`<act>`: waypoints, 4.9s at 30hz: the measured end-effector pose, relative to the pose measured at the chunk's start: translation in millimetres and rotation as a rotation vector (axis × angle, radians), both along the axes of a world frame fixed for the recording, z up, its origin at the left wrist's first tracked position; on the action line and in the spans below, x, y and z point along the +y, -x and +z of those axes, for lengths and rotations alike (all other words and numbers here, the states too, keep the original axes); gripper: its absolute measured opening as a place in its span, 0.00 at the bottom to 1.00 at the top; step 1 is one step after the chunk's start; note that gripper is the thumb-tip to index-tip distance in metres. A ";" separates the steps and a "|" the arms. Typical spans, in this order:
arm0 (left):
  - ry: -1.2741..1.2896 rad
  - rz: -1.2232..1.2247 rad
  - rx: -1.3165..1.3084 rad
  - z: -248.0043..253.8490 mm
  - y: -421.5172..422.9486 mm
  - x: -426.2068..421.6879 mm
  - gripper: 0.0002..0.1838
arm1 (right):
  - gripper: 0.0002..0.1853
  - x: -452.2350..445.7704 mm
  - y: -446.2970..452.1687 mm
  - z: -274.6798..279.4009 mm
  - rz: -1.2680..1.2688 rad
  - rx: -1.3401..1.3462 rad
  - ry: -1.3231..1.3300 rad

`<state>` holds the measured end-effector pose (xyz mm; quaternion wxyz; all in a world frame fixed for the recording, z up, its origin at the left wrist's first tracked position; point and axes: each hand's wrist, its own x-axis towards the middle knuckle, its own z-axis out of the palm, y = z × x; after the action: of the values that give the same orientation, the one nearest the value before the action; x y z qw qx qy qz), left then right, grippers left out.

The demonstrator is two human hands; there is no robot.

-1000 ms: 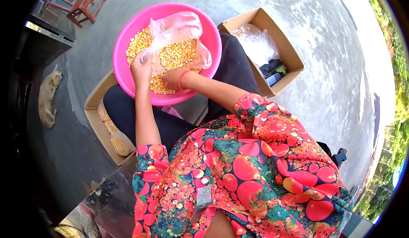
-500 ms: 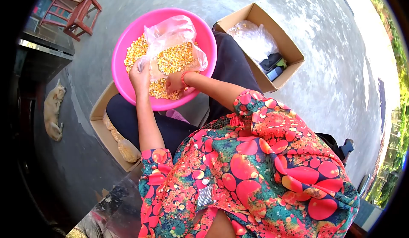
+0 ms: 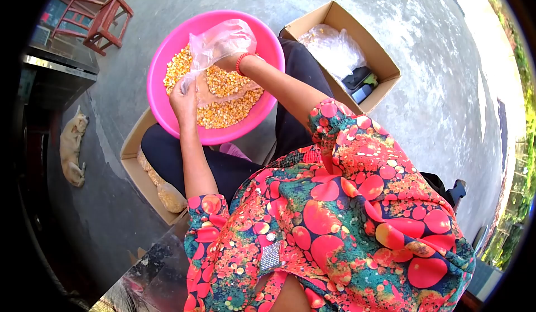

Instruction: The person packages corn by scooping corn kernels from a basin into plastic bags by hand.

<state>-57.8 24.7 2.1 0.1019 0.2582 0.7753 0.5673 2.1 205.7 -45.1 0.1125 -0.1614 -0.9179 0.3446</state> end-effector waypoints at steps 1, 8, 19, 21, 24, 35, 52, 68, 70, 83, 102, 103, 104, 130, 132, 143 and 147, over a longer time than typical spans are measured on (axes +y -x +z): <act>0.003 0.004 0.007 0.0 0.2 0.3 0.11 | 0.15 1.6 1.4 -3.4 -0.001 0.009 -0.261; -0.014 0.020 0.093 4.3 -3.8 0.2 0.12 | 0.16 -88.5 -36.0 23.0 0.499 -0.329 0.062; -0.035 0.007 0.064 4.9 -1.8 0.1 0.11 | 0.12 -92.8 -44.8 -2.6 0.522 -0.595 -0.263; -0.033 0.008 0.063 5.6 -2.5 -0.7 0.11 | 0.11 -83.9 -54.0 15.0 0.457 -0.572 0.142; -0.045 0.021 0.061 2.8 -0.3 -0.4 0.11 | 0.09 -77.0 -63.8 26.0 0.381 -0.623 0.480; -0.040 0.005 0.040 4.0 -1.6 -0.5 0.10 | 0.13 -5.6 -40.1 36.9 0.082 -0.105 0.495; -0.039 0.000 0.025 0.3 0.4 -0.6 0.11 | 0.11 -105.9 -60.9 -2.0 0.374 -0.368 -0.333; 0.048 -0.055 -0.077 -10.7 4.4 -0.6 0.16 | 0.12 -55.9 -70.4 79.2 0.076 -0.088 0.068; 0.046 -0.086 -0.061 -9.1 3.0 -2.8 0.16 | 0.13 -51.3 -78.4 82.5 0.072 -0.047 -0.306; 0.051 -0.117 -0.170 -0.4 -4.9 -8.5 0.10 | 0.13 -89.5 -70.6 30.7 0.422 -0.627 -0.371; -0.089 -0.215 -0.230 -24.4 -1.2 -9.8 0.07 | 0.12 -56.6 -44.3 30.6 0.243 -0.308 0.690; 0.009 -0.221 -0.233 -23.0 -1.7 -7.5 0.11 | 0.14 -48.7 -40.5 34.4 0.162 -0.303 0.550; 0.011 -0.239 -0.371 -15.2 -5.2 -8.9 0.12 | 0.11 -42.3 -32.7 22.3 0.211 -0.116 0.475; -0.164 -0.176 -0.559 81.4 19.9 -58.2 0.12 | 0.12 -25.2 -97.3 141.1 0.614 -0.310 -0.780; -0.202 -0.157 -0.575 97.2 24.8 -59.5 0.13 | 0.07 -14.5 -96.9 155.3 0.511 -0.109 -0.768; -0.377 -0.243 -0.481 171.3 19.3 -48.8 0.14 | 0.06 4.5 -81.7 206.6 -0.006 0.291 -0.645; -0.262 -0.294 -0.453 145.3 5.8 -24.3 0.21 | 0.06 -41.8 -77.6 198.5 0.267 0.047 -0.419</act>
<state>-63.6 0.4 147.4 0.3193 0.2455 0.6073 0.6848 79.7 163.9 153.4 0.1186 -0.0040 -0.9796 0.1624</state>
